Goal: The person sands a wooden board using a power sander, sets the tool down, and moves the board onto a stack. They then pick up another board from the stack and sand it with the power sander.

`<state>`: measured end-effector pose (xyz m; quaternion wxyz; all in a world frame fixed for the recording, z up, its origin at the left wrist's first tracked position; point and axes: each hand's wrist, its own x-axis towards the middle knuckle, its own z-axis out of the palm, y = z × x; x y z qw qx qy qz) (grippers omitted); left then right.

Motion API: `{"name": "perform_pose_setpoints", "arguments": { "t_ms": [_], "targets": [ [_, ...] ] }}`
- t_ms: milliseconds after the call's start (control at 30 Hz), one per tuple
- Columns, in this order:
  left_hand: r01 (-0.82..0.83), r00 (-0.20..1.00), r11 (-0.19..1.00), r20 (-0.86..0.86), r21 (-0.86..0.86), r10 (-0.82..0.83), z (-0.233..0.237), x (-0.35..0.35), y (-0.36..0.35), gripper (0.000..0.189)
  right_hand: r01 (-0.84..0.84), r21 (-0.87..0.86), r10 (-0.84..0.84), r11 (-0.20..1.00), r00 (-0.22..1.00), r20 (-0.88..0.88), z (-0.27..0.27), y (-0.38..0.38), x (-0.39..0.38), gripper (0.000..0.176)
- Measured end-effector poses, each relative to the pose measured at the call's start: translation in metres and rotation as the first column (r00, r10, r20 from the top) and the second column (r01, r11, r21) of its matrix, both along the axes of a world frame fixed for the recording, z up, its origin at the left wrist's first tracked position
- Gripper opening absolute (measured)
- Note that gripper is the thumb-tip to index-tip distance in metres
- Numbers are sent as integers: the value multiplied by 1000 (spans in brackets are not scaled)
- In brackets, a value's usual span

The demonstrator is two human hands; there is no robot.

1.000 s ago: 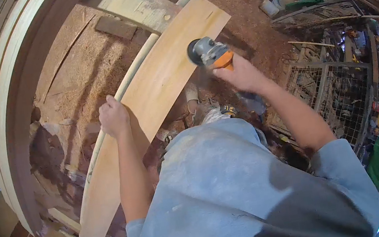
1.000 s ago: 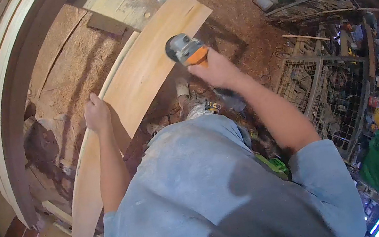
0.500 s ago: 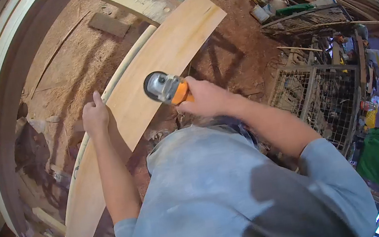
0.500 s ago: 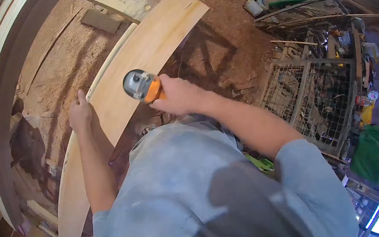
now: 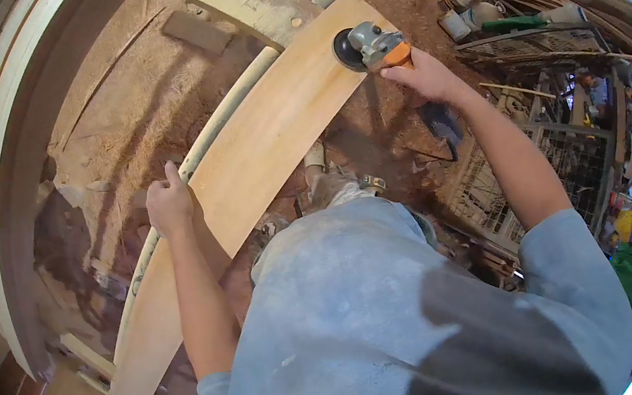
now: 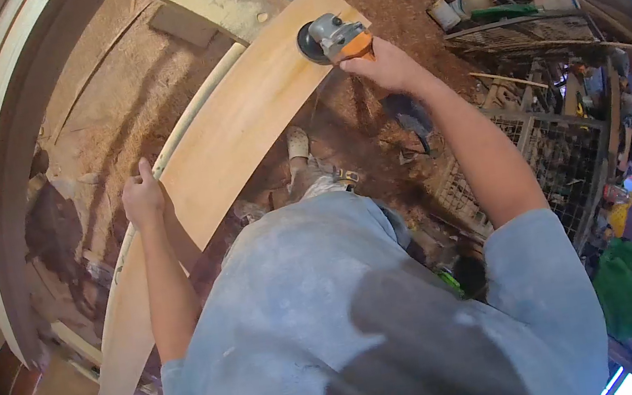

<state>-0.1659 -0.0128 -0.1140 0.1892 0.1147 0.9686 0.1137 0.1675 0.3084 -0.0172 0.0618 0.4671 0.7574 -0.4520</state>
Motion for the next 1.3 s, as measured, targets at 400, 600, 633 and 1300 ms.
{"name": "perform_pose_setpoints", "arguments": {
  "t_ms": [400, 600, 633, 1300],
  "targets": [
    [-3, 999, 1000, 52, -28, 4, 5, 0, 0, 70, -45, 59, 39, 997, 995, 95, -18, -108, -39, 62],
    [-16, 999, 1000, -34, 13, 17, -12, -1, -6, 63, -212, -46, 215, 976, 973, 87, -1, -122, -39, 70],
    [-14, 998, 1000, -53, 17, 15, -13, -1, -7, 63, -178, -17, 179, 984, 979, 93, 0, -108, -32, 69],
    [-32, 997, 999, -71, -15, 30, -3, 4, -1, 60, 84, 127, -96, 988, 992, 87, -11, -13, 11, 65]
  ]
}}
